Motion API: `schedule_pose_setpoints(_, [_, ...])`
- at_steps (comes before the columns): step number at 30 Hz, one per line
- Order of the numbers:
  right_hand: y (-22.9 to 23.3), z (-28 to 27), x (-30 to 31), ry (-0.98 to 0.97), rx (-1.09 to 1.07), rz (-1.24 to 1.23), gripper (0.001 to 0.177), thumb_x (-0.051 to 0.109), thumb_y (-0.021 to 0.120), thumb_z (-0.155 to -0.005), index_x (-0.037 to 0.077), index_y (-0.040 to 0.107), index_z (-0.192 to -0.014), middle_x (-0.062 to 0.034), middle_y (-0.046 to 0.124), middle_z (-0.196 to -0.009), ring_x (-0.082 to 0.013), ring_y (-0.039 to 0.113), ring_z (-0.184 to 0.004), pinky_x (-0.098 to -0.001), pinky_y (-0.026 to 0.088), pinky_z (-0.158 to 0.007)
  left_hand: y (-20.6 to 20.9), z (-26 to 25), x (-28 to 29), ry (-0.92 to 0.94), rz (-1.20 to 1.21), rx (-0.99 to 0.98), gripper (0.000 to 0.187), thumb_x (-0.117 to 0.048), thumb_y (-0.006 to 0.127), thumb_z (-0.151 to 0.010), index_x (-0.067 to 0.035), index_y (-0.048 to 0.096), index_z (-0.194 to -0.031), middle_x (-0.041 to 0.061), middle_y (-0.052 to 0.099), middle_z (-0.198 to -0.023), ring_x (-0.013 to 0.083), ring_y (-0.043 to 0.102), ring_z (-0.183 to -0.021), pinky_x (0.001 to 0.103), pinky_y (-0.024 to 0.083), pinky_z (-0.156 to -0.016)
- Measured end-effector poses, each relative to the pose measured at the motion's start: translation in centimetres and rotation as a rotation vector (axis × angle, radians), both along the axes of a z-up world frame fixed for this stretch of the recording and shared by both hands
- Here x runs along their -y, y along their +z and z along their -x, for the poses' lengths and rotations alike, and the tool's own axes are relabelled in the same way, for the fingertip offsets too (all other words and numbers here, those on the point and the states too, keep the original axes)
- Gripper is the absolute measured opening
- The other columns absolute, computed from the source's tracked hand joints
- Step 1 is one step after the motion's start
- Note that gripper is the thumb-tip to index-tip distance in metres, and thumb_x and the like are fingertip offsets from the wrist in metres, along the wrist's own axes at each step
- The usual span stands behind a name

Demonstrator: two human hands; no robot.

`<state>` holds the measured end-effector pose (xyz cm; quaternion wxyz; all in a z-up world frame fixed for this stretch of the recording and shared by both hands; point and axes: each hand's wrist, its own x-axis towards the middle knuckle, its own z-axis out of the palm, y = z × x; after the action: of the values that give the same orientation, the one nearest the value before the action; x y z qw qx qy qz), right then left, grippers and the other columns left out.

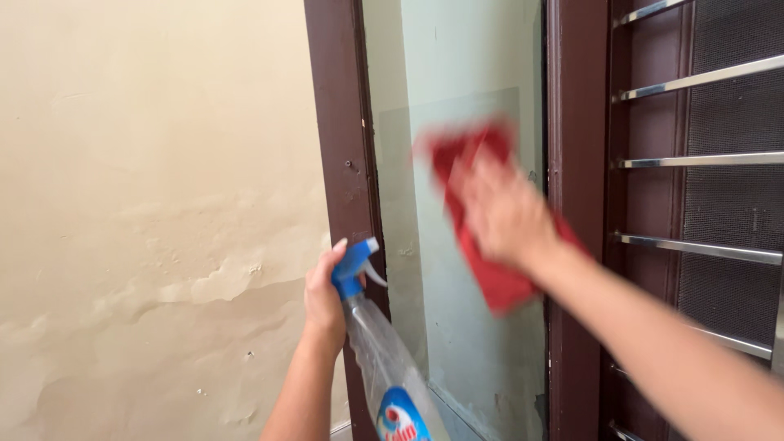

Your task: The person cleans a window in a door frame using a spray bottle and a cloth.

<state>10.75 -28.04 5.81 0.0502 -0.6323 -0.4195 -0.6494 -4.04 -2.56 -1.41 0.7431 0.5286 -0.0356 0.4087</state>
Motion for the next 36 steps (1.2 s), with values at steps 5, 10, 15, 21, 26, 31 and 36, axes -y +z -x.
schedule_pose_setpoints(5, [6.8, 1.0, -5.0, 0.087, 0.038, -0.384, 0.060, 0.025, 0.047, -0.105, 0.004, 0.038, -0.160, -0.0271, 0.041, -0.162, -0.0389, 0.038, -0.150, -0.0585, 0.029, -0.121, -4.1, 0.0, -0.6, 0.042, -0.272, 0.024, 0.041, -0.038, 0.064, -0.091, 0.000, 0.062, -0.077, 0.010, 0.062, -0.066, 0.0180, 0.059, -0.063, 0.031, 0.045, -0.064])
schedule_pose_setpoints(10, [-1.5, 2.8, -8.5, 0.078, 0.036, -0.123, 0.059, 0.025, 0.048, -0.105, 0.006, 0.040, -0.160, -0.0228, 0.042, -0.161, -0.0354, 0.036, -0.152, -0.0543, 0.032, -0.122, -4.3, -1.1, -1.1, 0.037, -0.147, -0.037, 0.032, -0.036, 0.060, -0.088, -0.005, 0.062, -0.084, 0.010, 0.063, -0.064, 0.0181, 0.057, -0.057, 0.031, 0.044, -0.058])
schedule_pose_setpoints(15, [-15.5, 4.9, -9.7, 0.176, -0.112, -0.017, 0.048, 0.025, 0.054, -0.095, 0.007, 0.059, -0.140, -0.0168, 0.046, -0.157, -0.0284, 0.043, -0.146, -0.0521, 0.036, -0.117, -4.1, -1.7, -1.0, 0.001, -0.018, -0.012, 0.032, -0.035, 0.060, -0.089, -0.004, 0.064, -0.087, 0.009, 0.062, -0.065, 0.0181, 0.056, -0.057, 0.032, 0.043, -0.057])
schedule_pose_setpoints(21, [-24.2, 3.5, -6.6, 0.240, -0.060, 0.235, 0.040, 0.026, 0.063, -0.093, 0.014, 0.066, -0.131, -0.0099, 0.053, -0.154, -0.0196, 0.053, -0.138, -0.0459, 0.039, -0.114, -4.1, -1.4, -1.2, -0.046, 0.005, -0.021, 0.029, -0.034, 0.060, -0.087, -0.005, 0.067, -0.089, 0.009, 0.062, -0.067, 0.0186, 0.057, -0.058, 0.032, 0.043, -0.057])
schedule_pose_setpoints(26, [-20.1, 1.9, -2.5, 0.314, 0.067, 0.501, 0.051, 0.025, 0.064, -0.089, 0.014, 0.065, -0.139, -0.0062, 0.056, -0.153, -0.0195, 0.053, -0.137, -0.0422, 0.038, -0.116, -4.3, -0.8, -0.7, 0.009, -0.063, -0.008, 0.035, -0.036, 0.059, -0.089, -0.002, 0.065, -0.085, 0.012, 0.063, -0.066, 0.0199, 0.057, -0.058, 0.032, 0.044, -0.059])
schedule_pose_setpoints(31, [-4.3, -0.4, -0.9, 0.034, 0.006, 0.015, 0.054, 0.025, 0.047, -0.099, 0.002, 0.054, -0.147, -0.0195, 0.050, -0.156, -0.0392, 0.039, -0.150, -0.0599, 0.028, -0.123, -3.9, -0.7, 0.1, 0.035, 0.007, -0.004, 0.031, -0.036, 0.058, -0.086, -0.006, 0.068, -0.086, 0.010, 0.062, -0.065, 0.0196, 0.057, -0.058, 0.032, 0.043, -0.059])
schedule_pose_setpoints(36, [4.6, -0.3, -4.9, 0.073, -0.031, -0.376, 0.055, 0.026, 0.038, -0.113, 0.003, 0.032, -0.164, -0.0289, 0.038, -0.163, -0.0433, 0.037, -0.153, -0.0599, 0.025, -0.125, -4.2, -0.6, 0.0, 0.074, -0.054, -0.032, 0.034, -0.038, 0.059, -0.088, -0.004, 0.062, -0.081, 0.011, 0.062, -0.065, 0.0194, 0.056, -0.059, 0.032, 0.043, -0.060])
